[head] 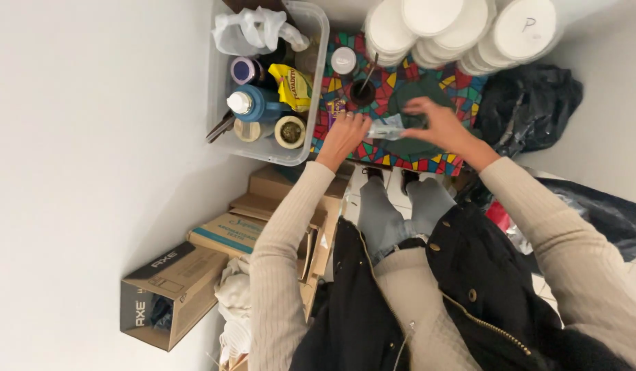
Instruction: Organizing various production supplies and folding a plastic packet in a storage area.
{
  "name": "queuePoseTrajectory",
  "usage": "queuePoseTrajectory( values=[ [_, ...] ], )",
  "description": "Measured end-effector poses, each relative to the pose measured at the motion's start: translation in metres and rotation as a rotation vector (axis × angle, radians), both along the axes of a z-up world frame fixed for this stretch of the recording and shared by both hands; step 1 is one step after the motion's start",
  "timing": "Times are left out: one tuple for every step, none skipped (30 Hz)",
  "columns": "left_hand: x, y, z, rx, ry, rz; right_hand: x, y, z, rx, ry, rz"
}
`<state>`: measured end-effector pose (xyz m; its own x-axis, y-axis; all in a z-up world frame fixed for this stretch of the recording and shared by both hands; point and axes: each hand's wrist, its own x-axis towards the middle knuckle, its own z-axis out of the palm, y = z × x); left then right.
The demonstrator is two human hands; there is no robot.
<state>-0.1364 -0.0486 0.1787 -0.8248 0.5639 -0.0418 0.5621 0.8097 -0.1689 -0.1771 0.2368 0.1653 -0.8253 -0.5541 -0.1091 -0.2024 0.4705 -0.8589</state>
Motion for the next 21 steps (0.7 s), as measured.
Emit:
queuePoseTrajectory(
  values=[
    [-0.003, 0.007, 0.016, 0.003, 0.004, 0.000, -0.004, -0.014, 0.026, 0.003, 0.004, 0.000],
    [-0.006, 0.016, 0.031, 0.024, -0.044, -0.066, -0.008, -0.026, 0.052, 0.048, -0.027, 0.128],
    [-0.010, 0.024, 0.047, 0.044, -0.092, -0.133, -0.013, -0.039, 0.077, 0.095, -0.059, 0.255],
    [-0.009, 0.026, 0.053, 0.045, -0.090, -0.134, -0.011, -0.044, 0.084, 0.096, -0.057, 0.254],
    [-0.007, 0.027, 0.059, 0.037, -0.012, -0.173, -0.009, -0.049, 0.090, 0.249, -0.127, 0.336],
    [-0.010, 0.028, 0.065, 0.024, 0.073, -0.215, -0.010, -0.054, 0.096, 0.399, -0.191, 0.410],
    [-0.007, 0.025, 0.067, 0.020, 0.080, -0.220, -0.010, -0.053, 0.095, 0.397, -0.184, 0.404],
    [-0.004, 0.023, 0.068, 0.094, 0.029, -0.216, -0.010, -0.050, 0.094, 0.434, -0.222, 0.416],
    [-0.001, 0.021, 0.069, 0.167, -0.022, -0.211, -0.010, -0.048, 0.093, 0.471, -0.260, 0.427],
    [0.002, 0.020, 0.072, 0.166, -0.014, -0.215, -0.011, -0.044, 0.093, 0.472, -0.253, 0.421],
    [0.004, 0.018, 0.074, 0.226, -0.019, -0.184, -0.012, -0.039, 0.092, 0.436, -0.296, 0.380],
    [0.010, 0.017, 0.076, 0.286, -0.033, -0.152, -0.010, -0.034, 0.092, 0.397, -0.346, 0.342],
    [0.013, 0.017, 0.079, 0.284, -0.033, -0.155, -0.009, -0.031, 0.081, 0.394, -0.346, 0.339],
    [0.017, 0.018, 0.081, 0.375, -0.105, -0.094, -0.006, -0.026, 0.071, 0.348, -0.362, 0.335],
    [0.021, 0.020, 0.083, 0.466, -0.177, -0.032, -0.002, -0.021, 0.061, 0.302, -0.377, 0.330],
    [0.023, 0.021, 0.079, 0.471, -0.174, -0.030, -0.003, -0.019, 0.060, 0.307, -0.374, 0.333],
    [0.025, 0.021, 0.074, 0.514, -0.263, 0.006, -0.004, -0.017, 0.058, 0.273, -0.349, 0.378],
    [0.030, 0.021, 0.070, 0.557, -0.358, 0.042, -0.002, -0.016, 0.057, 0.237, -0.329, 0.422],
    [0.029, 0.021, 0.072, 0.561, -0.361, 0.043, 0.000, -0.015, 0.063, 0.240, -0.333, 0.424],
    [0.027, 0.022, 0.072, 0.616, -0.505, 0.061, -0.001, -0.014, 0.068, 0.238, -0.330, 0.453],
    [0.024, 0.022, 0.073, 0.671, -0.649, 0.078, -0.002, -0.013, 0.074, 0.236, -0.327, 0.482]
  ],
)
